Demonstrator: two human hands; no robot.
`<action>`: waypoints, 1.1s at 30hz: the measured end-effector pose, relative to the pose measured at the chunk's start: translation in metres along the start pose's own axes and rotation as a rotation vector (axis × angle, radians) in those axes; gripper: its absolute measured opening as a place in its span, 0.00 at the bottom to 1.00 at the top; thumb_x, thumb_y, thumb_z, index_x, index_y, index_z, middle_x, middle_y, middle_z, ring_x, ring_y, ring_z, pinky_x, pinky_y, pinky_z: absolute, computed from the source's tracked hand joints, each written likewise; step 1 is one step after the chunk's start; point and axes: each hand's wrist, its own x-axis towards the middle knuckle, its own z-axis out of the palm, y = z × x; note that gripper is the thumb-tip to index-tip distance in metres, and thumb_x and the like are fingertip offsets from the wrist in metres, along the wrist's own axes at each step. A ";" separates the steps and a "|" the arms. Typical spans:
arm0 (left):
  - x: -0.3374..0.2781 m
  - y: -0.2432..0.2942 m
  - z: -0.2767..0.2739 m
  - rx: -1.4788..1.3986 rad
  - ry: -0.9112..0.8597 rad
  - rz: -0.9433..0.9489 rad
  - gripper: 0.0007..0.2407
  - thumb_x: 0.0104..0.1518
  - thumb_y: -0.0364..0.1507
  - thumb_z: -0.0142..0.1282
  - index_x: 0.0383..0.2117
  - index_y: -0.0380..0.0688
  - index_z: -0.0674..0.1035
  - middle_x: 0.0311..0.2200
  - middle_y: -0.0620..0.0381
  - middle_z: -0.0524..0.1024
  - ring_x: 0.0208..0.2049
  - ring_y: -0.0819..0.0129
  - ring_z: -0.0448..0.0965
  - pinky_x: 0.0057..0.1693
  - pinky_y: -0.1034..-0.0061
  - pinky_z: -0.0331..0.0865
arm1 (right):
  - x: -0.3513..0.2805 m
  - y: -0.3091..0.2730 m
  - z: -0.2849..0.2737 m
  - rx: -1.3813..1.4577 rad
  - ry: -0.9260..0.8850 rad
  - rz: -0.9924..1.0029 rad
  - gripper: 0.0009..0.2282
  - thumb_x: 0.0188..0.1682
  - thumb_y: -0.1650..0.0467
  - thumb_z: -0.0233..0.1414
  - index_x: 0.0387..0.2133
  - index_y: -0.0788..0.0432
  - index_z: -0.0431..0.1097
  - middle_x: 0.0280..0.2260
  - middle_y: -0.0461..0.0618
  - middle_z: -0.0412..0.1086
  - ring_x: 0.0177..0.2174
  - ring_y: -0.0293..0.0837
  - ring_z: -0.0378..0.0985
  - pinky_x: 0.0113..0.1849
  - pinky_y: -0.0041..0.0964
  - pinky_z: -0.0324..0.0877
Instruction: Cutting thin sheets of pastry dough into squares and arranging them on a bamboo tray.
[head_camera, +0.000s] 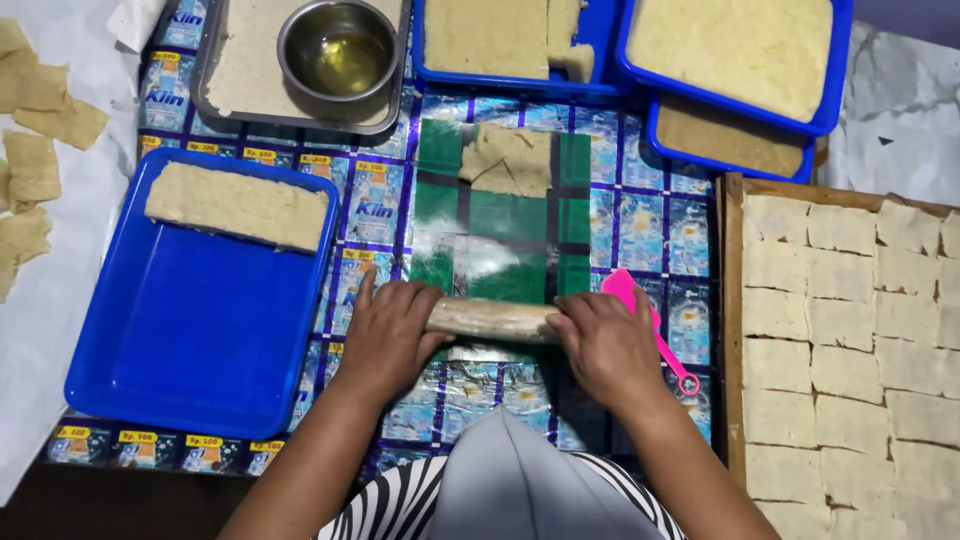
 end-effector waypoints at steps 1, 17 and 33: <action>0.021 -0.006 -0.004 -0.001 0.000 0.000 0.24 0.53 0.46 0.60 0.55 0.57 0.73 0.47 0.57 0.76 0.56 0.57 0.74 0.72 0.41 0.44 | 0.023 0.007 0.008 -0.001 0.000 0.000 0.18 0.57 0.52 0.39 0.50 0.39 0.73 0.45 0.43 0.75 0.52 0.49 0.75 0.60 0.69 0.53; 0.245 -0.092 0.043 0.043 0.181 0.027 0.14 0.67 0.44 0.38 0.33 0.52 0.72 0.29 0.56 0.73 0.38 0.55 0.79 0.45 0.60 0.71 | 0.262 0.101 0.048 -0.198 0.621 -0.179 0.12 0.55 0.59 0.46 0.24 0.47 0.68 0.23 0.45 0.67 0.33 0.49 0.78 0.35 0.45 0.69; 0.235 -0.099 0.073 0.164 0.368 0.032 0.08 0.57 0.37 0.45 0.24 0.56 0.75 0.19 0.61 0.73 0.27 0.59 0.80 0.35 0.66 0.73 | 0.239 0.099 0.084 -0.066 0.285 0.047 0.14 0.56 0.59 0.43 0.28 0.51 0.72 0.27 0.53 0.73 0.37 0.57 0.80 0.40 0.53 0.72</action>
